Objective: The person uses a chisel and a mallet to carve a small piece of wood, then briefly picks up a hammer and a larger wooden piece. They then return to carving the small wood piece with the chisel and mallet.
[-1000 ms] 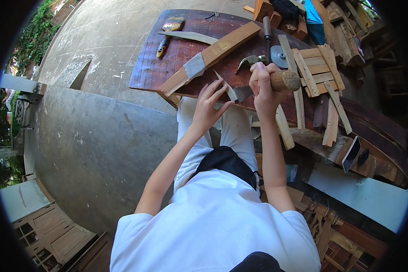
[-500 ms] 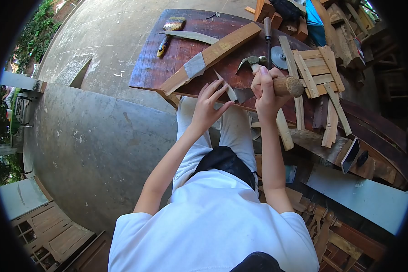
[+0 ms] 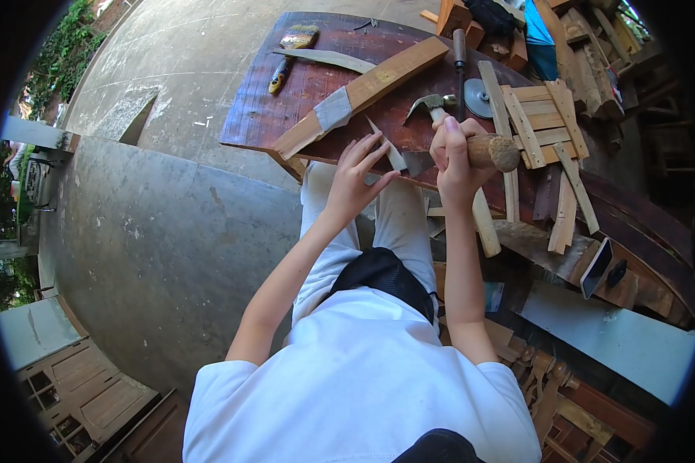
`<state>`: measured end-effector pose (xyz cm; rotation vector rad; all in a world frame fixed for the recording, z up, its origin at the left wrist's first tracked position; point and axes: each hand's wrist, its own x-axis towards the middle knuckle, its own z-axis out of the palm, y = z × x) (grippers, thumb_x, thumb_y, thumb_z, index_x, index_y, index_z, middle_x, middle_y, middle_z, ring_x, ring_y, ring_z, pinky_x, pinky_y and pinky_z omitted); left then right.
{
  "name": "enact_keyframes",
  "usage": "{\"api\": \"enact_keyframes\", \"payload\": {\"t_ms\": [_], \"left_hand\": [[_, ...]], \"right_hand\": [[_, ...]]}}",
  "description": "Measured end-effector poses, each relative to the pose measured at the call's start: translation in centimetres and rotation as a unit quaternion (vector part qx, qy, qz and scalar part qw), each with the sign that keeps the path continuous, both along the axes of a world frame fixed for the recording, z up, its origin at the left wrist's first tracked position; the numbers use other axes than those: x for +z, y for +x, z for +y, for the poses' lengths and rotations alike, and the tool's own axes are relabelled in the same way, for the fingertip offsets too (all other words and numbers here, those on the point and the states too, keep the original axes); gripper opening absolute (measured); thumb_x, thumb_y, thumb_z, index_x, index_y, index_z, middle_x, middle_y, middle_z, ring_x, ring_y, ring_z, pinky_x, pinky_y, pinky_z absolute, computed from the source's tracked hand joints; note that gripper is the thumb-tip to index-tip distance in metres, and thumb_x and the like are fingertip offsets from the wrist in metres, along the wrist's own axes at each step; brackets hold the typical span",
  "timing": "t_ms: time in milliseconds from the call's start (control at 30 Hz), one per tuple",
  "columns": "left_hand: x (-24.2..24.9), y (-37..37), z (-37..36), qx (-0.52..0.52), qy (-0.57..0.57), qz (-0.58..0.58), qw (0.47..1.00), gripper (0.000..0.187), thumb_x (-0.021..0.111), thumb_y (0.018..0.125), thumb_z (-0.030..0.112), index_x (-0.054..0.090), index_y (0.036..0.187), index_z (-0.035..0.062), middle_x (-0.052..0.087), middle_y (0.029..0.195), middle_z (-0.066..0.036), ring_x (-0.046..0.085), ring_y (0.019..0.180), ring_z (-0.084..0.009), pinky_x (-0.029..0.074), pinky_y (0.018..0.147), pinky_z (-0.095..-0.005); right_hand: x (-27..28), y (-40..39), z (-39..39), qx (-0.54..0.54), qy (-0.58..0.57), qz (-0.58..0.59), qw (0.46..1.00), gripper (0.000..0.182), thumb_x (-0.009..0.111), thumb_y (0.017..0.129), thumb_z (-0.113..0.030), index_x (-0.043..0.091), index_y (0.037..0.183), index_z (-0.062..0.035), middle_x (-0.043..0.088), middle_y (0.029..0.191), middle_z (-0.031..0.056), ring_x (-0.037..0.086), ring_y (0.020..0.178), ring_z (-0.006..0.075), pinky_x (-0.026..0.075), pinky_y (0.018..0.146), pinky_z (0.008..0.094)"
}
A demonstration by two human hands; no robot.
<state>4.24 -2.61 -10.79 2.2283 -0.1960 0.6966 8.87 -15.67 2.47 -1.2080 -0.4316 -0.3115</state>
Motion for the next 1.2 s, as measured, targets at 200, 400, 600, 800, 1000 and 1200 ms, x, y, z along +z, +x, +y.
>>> {"api": "enact_keyframes", "payload": {"t_ms": [200, 400, 600, 800, 1000, 1200], "left_hand": [[-0.1, 0.0, 0.0, -0.001, -0.001, 0.002, 1.0, 0.051, 0.079, 0.074, 0.022, 0.063, 0.121, 0.0075, 0.055, 0.133, -0.013, 0.053, 0.121, -0.0324, 0.036, 0.108, -0.048], [0.0, 0.0, 0.0, -0.002, -0.005, 0.001, 1.0, 0.052, 0.08, 0.074, 0.022, 0.063, 0.121, 0.0081, 0.055, 0.133, -0.012, 0.053, 0.122, -0.0319, 0.035, 0.108, -0.0479], [0.0, 0.0, 0.0, -0.003, -0.005, 0.001, 1.0, 0.052, 0.08, 0.074, 0.022, 0.063, 0.121, 0.0083, 0.055, 0.133, -0.012, 0.053, 0.122, -0.0317, 0.035, 0.108, -0.048], [0.0, 0.0, 0.1, -0.004, -0.006, -0.001, 1.0, 0.052, 0.08, 0.074, 0.023, 0.063, 0.121, 0.008, 0.055, 0.133, -0.013, 0.052, 0.122, -0.0316, 0.035, 0.108, -0.0477], [-0.1, 0.0, 0.1, -0.004, -0.006, -0.002, 1.0, 0.052, 0.08, 0.074, 0.023, 0.063, 0.121, 0.0077, 0.055, 0.133, -0.013, 0.052, 0.122, -0.0315, 0.036, 0.108, -0.0475], [-0.2, 0.1, 0.0, -0.005, -0.004, -0.004, 1.0, 0.052, 0.08, 0.074, 0.023, 0.063, 0.121, 0.0077, 0.056, 0.132, -0.013, 0.053, 0.122, -0.0318, 0.036, 0.107, -0.0477]], "right_hand": [[-0.1, 0.0, 0.1, 0.006, -0.004, -0.017, 1.0, 0.033, 0.055, 0.09, -0.002, 0.04, 0.062, -0.0095, 0.036, 0.049, -0.0039, 0.029, 0.039, 0.0029, 0.048, 0.066, 0.0257], [-0.3, 0.2, 0.2, 0.006, -0.011, -0.033, 0.999, 0.034, 0.055, 0.09, -0.002, 0.04, 0.062, -0.01, 0.036, 0.049, -0.0042, 0.028, 0.039, 0.0027, 0.048, 0.067, 0.0255], [0.0, 0.1, 0.3, 0.012, -0.001, -0.01, 1.0, 0.034, 0.055, 0.09, -0.002, 0.039, 0.061, -0.01, 0.035, 0.049, -0.0041, 0.028, 0.039, 0.0026, 0.049, 0.067, 0.0258], [0.0, 0.0, 0.1, 0.004, 0.007, 0.011, 1.0, 0.034, 0.054, 0.09, -0.001, 0.037, 0.062, -0.0104, 0.034, 0.048, -0.0039, 0.025, 0.039, 0.0028, 0.048, 0.069, 0.0254], [0.0, 0.4, -0.1, 0.008, 0.021, 0.014, 1.0, 0.033, 0.054, 0.09, -0.002, 0.037, 0.063, -0.0104, 0.035, 0.048, -0.0036, 0.025, 0.039, 0.0031, 0.045, 0.064, 0.0232], [-1.2, 0.8, 1.0, -0.011, -0.026, 0.012, 1.0, 0.027, 0.064, 0.087, -0.004, 0.052, 0.062, -0.0031, 0.05, 0.056, -0.0031, 0.045, 0.052, 0.0016, 0.032, 0.047, 0.0216]]}}
